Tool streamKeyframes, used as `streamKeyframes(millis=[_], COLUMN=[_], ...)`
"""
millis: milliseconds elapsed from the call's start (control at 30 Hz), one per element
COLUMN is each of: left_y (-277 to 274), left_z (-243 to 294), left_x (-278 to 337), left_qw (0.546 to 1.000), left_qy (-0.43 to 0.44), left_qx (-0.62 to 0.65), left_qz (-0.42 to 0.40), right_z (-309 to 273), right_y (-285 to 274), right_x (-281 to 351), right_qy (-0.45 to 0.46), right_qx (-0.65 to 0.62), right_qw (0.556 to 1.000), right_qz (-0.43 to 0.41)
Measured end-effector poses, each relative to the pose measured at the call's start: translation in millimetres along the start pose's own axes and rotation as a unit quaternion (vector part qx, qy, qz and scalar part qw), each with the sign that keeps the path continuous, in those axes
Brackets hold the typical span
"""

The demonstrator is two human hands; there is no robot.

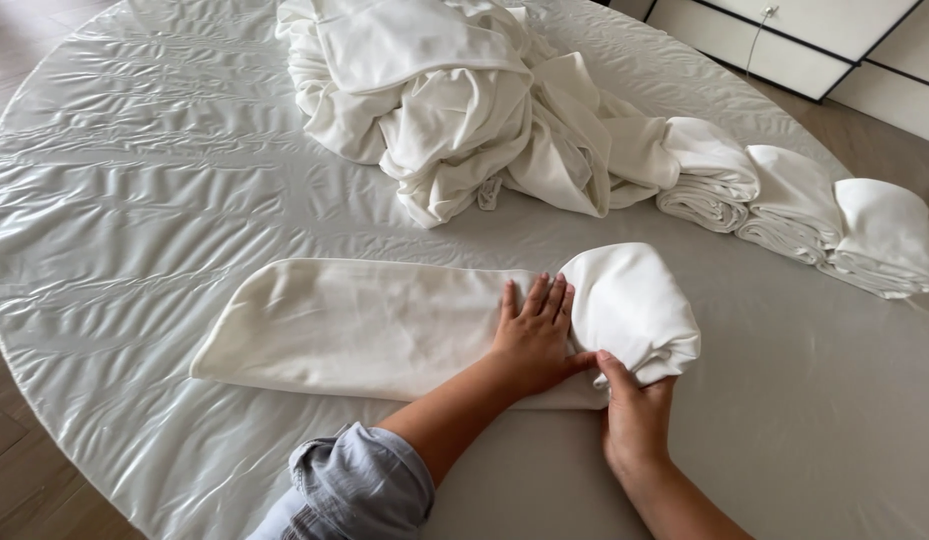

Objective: The person folds a white sheet on a bed. They smooth the fabric, fold it into a long strip, and then roll it tightly into a compact bundle. The finished roll is placed with other folded items.

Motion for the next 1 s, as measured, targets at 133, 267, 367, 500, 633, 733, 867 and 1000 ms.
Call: streamKeyframes(millis=[133,267,367,500,633,733,867,1000], left_y=[-12,-16,-2,-2,-37,-71,-94,-115], left_z=[-16,-23,-50,-67,-75,-70,-85,-131], left_x=[-6,-4,-9,-12,1,24,31,28], left_qw=[0.995,0.995,0.990,0.990,0.989,0.972,0.967,0.985], left_qy=[0.019,0.033,-0.023,-0.020,-0.019,-0.065,-0.117,-0.129], left_qx=[0.047,-0.017,-0.089,-0.071,-0.043,-0.042,0.005,-0.044], left_qz=[-0.083,-0.096,-0.107,-0.119,-0.142,-0.221,-0.226,-0.102], right_z=[20,-14,-24,-26,-16,-12,-9,-5], right_y=[-12,26,50,62,68,75,77,76], right_x=[-17,14,32,33,40,48,50,49], right_qy=[-0.155,-0.356,-0.436,-0.442,-0.464,-0.501,-0.516,-0.530], right_qx=[0.196,0.301,0.352,0.387,0.398,0.442,0.479,0.477], right_qw=[0.968,0.874,0.800,0.766,0.743,0.700,0.665,0.656], right_qz=[-0.005,-0.139,-0.216,-0.260,-0.272,-0.254,-0.250,-0.247])
Point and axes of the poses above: each hand's wrist, its own x-axis away from the middle knuckle, its own y-axis out of the palm, z = x × y, the point moved 9 cm from there along -x, towards the middle knuckle, and after that the axes turned 9 degrees about x, right-handed, at the moved point
